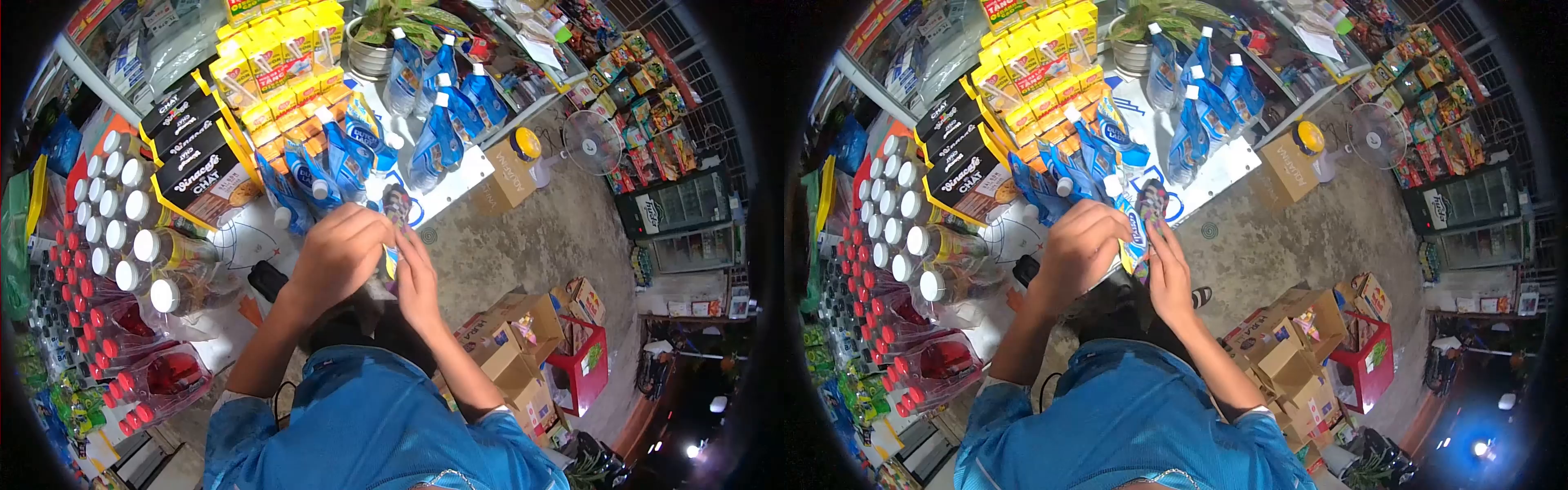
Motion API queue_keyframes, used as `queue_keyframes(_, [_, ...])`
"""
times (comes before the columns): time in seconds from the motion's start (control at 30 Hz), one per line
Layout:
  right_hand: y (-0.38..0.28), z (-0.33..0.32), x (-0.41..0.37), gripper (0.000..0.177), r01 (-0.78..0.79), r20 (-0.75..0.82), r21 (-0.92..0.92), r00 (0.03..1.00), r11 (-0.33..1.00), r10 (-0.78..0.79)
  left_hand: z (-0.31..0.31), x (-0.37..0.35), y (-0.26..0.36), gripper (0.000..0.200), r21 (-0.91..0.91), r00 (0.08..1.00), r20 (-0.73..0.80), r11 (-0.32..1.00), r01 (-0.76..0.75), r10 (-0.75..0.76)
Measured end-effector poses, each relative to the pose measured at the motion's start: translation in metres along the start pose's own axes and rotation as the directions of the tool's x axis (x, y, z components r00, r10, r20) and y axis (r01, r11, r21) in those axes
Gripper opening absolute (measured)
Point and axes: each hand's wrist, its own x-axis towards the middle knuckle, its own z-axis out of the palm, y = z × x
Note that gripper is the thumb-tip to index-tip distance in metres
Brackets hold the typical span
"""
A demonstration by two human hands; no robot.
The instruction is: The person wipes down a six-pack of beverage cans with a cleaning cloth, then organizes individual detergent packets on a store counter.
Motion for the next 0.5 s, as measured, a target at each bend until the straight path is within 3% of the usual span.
queue_keyframes(0.1, [-0.054, -0.019, 0.01, 0.048, -0.011, 0.019, 0.122, 1.0, 0.993, 0.009, -0.003, 0.0, 0.001, 0.016, -0.002, 1.0, 0.024, 1.0, -0.012, 0.012])
queue_keyframes(0.17, [-0.067, -0.02, 0.015, 0.048, 0.203, -0.024, 0.112, 0.979, 0.973, -0.201, -0.002, 0.0, 0.003, 0.016, 0.017, 1.0, -0.008, 0.999, 0.029, -0.029])
queue_keyframes(0.3, [0.016, 0.004, 0.014, 0.048, -0.005, 0.07, 0.006, 0.998, 1.0, 0.004, -0.009, -0.004, -0.001, 0.014, -0.011, 1.0, 0.0, 1.0, 0.023, -0.023])
queue_keyframes(0.43, [-0.031, -0.013, 0.009, 0.047, 0.052, 0.074, 0.079, 0.996, 0.996, -0.058, -0.01, -0.008, 0.0, 0.014, -0.044, 0.994, 0.099, 0.998, 0.049, -0.045])
queue_keyframes(0.5, [-0.043, -0.014, 0.018, 0.046, 0.189, 0.027, 0.113, 0.981, 0.975, -0.193, -0.01, -0.004, -0.003, 0.013, -0.041, 0.998, 0.066, 0.999, 0.017, -0.014])
